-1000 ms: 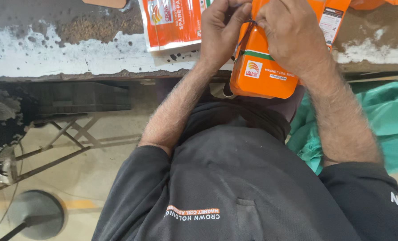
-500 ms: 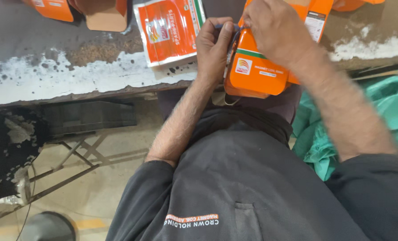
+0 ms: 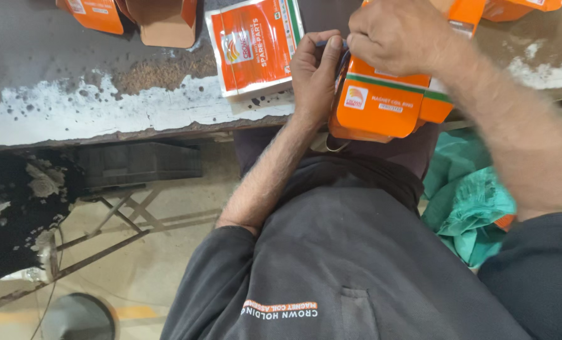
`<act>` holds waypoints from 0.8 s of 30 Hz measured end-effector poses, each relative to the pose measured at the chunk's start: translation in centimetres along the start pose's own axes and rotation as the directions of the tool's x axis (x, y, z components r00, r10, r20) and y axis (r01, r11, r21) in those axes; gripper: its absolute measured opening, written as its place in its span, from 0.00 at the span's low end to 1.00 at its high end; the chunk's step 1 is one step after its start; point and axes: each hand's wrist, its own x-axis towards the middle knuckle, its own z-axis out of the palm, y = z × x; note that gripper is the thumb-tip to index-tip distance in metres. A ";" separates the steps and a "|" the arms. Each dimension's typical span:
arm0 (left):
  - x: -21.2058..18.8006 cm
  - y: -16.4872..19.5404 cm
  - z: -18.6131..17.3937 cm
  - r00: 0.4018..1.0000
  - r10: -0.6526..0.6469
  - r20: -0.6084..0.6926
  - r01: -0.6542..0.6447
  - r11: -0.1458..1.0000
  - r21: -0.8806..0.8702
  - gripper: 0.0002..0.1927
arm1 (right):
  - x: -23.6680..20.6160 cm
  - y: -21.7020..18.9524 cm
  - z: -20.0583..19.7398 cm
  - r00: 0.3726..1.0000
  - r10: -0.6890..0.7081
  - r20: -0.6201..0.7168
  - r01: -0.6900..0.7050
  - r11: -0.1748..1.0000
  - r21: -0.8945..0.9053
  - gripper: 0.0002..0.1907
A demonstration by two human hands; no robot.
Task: The person sits at a workbench and folds flat orange printed cardboard cartons into open boxes, pressing the flaps into shape and stacking the finished boxes on the bench with the growing pile of completed cartons.
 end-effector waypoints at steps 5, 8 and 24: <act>0.0 -0.8 0.5 0.995 0.096 -0.027 -0.093 0.991 0.092 0.08 | -2.8 1.3 4.4 0.938 0.061 -0.340 -0.030 0.995 0.095 0.16; -0.5 -1.1 0.6 0.996 0.081 -0.029 -0.078 0.994 0.078 0.08 | -3.7 3.4 6.5 0.912 0.247 -0.327 -0.123 0.926 0.356 0.17; -1.7 1.2 1.2 0.964 -0.015 0.266 -0.069 0.951 0.302 0.52 | -3.4 1.6 4.0 0.902 0.296 -0.313 0.168 0.427 0.889 0.11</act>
